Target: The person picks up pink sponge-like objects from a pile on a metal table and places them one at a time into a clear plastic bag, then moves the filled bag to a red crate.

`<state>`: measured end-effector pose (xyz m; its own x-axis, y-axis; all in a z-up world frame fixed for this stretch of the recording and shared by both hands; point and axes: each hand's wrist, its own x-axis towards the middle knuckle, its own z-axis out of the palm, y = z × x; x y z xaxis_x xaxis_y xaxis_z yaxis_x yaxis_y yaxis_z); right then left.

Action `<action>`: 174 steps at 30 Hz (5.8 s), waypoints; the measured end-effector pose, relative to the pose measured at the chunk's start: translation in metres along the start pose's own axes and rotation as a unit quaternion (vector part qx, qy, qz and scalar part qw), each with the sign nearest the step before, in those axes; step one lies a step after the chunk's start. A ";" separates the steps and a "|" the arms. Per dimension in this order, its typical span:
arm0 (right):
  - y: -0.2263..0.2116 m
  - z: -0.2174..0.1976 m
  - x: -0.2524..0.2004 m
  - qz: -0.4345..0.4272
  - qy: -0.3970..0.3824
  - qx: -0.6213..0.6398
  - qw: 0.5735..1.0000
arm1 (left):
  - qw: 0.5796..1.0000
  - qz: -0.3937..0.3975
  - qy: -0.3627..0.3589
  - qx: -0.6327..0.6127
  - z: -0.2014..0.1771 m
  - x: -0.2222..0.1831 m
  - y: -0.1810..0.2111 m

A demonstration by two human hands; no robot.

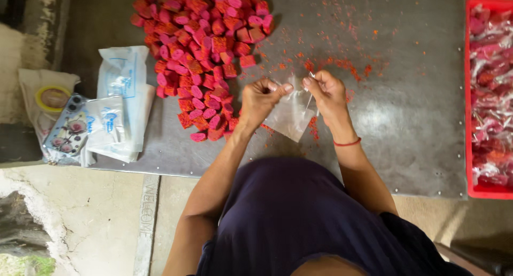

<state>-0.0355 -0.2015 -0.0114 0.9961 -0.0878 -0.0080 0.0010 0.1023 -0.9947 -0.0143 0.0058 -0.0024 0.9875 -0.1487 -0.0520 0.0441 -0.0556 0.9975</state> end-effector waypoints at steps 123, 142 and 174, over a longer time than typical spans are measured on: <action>0.036 0.057 0.074 -0.159 -0.193 -0.403 0.881 | 0.959 0.145 -0.106 0.219 -0.066 0.041 0.005; 0.058 0.105 0.100 0.011 -0.191 -0.175 0.966 | 0.986 0.091 -0.120 0.075 -0.095 0.033 0.018; 0.082 0.109 0.112 -0.045 -0.167 -0.522 0.835 | 0.990 0.076 -0.083 0.082 -0.103 0.015 0.014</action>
<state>0.0862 -0.0949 -0.0830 0.9654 0.2505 -0.0726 0.1738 -0.8254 -0.5372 0.0163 0.1046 0.0154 0.9419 -0.3268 0.0771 -0.1412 -0.1771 0.9740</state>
